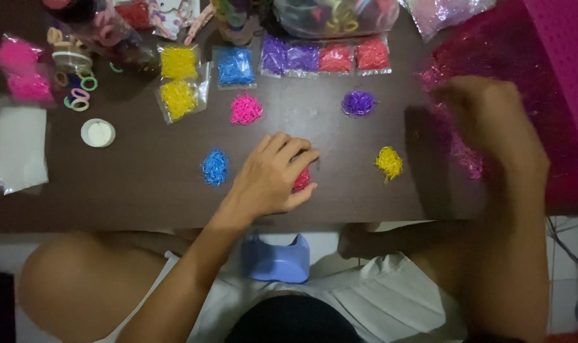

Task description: Sorting small colorful rubber bands from a basket into separate piles on a table based on color.

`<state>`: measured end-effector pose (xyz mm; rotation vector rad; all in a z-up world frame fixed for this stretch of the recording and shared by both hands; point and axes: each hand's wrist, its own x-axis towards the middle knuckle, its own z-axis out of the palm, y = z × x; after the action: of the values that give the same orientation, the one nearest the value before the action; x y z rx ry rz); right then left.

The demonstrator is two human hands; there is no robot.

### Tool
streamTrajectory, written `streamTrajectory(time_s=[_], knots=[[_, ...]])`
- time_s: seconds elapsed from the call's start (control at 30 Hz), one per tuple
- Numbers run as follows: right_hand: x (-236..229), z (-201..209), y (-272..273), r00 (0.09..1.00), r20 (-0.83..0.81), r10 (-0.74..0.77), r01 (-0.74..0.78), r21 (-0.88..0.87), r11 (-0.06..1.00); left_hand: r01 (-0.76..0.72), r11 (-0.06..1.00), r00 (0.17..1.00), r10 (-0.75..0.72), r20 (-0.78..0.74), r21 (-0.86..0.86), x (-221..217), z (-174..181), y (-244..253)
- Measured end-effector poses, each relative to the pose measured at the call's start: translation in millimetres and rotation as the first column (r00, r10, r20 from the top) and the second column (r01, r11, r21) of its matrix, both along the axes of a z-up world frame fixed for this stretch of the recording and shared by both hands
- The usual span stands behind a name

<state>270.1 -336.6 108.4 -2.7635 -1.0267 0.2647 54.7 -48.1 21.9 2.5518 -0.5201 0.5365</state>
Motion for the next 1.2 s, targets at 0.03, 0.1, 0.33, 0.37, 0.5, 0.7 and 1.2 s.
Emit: streamTrajectory(time_s=[0.03, 0.1, 0.33, 0.37, 0.5, 0.7, 1.2], knots=[[3, 0, -6, 1.000, 0.002, -0.005, 0.005, -0.001, 1.000, 0.005, 1.000, 1.000, -0.005, 0.002, -0.001, 0, 0, 0], [10, 1, -18, 0.991, 0.038, -0.132, 0.135, -0.101, 0.986, -0.022, 1.000, 1.000, 0.022, -0.003, 0.008, -1, 1, -1], [0, 14, 5, 0.946, -0.109, -0.306, 0.286, -0.167, 0.944, -0.042, 0.999, 0.999, 0.042, -0.004, 0.023, -1, 4, -3], [0, 14, 8, 0.946, -0.100, -0.308, 0.284, -0.202, 0.937, -0.043, 0.999, 0.999, 0.043, -0.005, 0.027, -1, 3, -3], [10, 3, -4, 0.964, -0.033, -0.263, 0.247, -0.254, 0.935, -0.050, 0.998, 0.999, 0.050, -0.002, 0.033, -1, 4, -3], [13, 1, 0, 0.953, -0.054, -0.300, 0.280, -0.228, 0.932, -0.049, 0.999, 0.999, 0.049, 0.003, 0.023, -1, 5, -4], [32, -18, 9, 0.956, -0.090, -0.278, 0.250, -0.239, 0.938, -0.051, 0.997, 0.999, 0.051, -0.005, 0.052, -2, 3, -3]])
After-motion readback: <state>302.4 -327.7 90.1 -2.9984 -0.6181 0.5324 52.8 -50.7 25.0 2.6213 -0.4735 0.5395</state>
